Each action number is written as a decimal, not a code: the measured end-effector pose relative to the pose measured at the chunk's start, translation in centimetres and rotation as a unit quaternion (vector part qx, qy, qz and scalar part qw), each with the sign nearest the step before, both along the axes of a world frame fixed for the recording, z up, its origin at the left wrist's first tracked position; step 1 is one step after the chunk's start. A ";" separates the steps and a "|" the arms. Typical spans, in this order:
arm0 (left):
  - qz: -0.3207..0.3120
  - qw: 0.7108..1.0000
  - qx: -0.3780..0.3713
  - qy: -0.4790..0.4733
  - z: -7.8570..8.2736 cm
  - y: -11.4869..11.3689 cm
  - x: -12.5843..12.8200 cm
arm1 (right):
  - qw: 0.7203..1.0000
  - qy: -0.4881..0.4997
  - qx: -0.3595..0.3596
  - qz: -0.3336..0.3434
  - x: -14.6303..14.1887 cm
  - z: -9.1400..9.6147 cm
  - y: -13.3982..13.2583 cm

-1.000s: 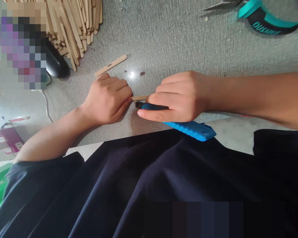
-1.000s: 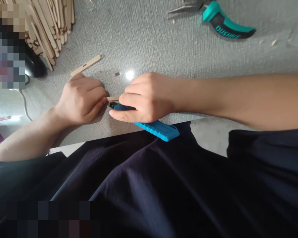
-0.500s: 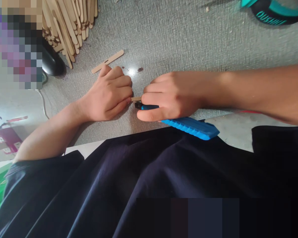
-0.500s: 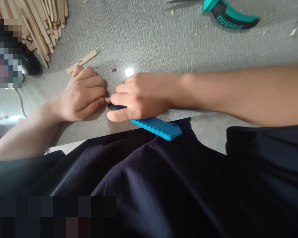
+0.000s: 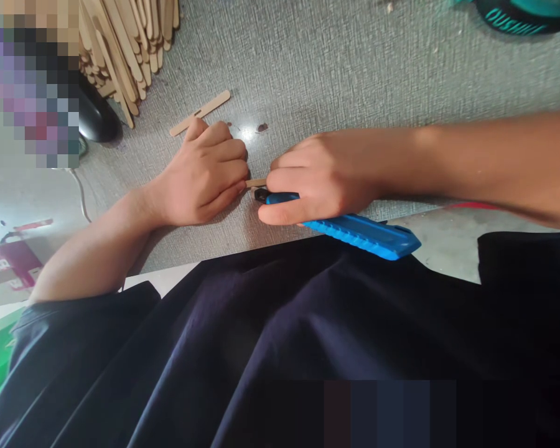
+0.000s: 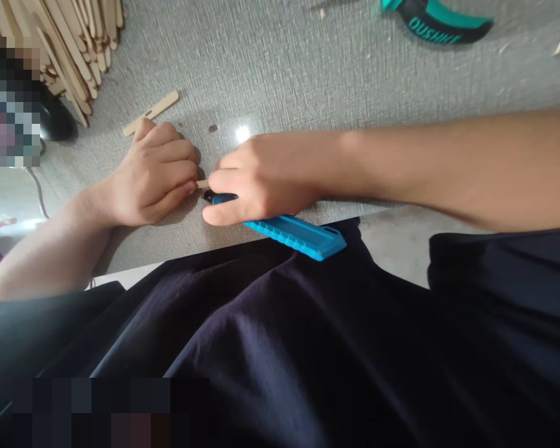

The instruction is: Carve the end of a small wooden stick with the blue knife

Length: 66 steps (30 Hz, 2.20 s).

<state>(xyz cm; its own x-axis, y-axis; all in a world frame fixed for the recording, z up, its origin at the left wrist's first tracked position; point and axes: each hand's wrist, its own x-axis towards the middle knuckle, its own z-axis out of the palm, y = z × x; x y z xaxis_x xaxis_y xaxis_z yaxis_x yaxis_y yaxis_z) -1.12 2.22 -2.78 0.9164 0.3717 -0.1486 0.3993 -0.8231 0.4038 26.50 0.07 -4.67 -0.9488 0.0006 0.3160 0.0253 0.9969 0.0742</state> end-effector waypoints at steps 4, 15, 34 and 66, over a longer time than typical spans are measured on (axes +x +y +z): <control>0.008 1.000 -0.006 -0.006 -0.4 0.0 -0.1 | 1.000 0.000 -0.003 -0.003 0.2 -0.4 0.0; 0.007 0.999 0.027 -0.026 -0.8 -0.5 -0.3 | 0.999 0.032 -0.029 -0.012 0.6 -2.9 -0.1; 0.012 0.999 0.019 -0.026 -0.9 -0.5 -0.1 | 1.000 0.003 -0.025 0.001 0.2 -1.2 0.1; 0.048 0.998 0.007 -0.040 -0.7 -0.6 0.1 | 0.999 0.020 -0.028 -0.008 0.9 -3.0 -0.5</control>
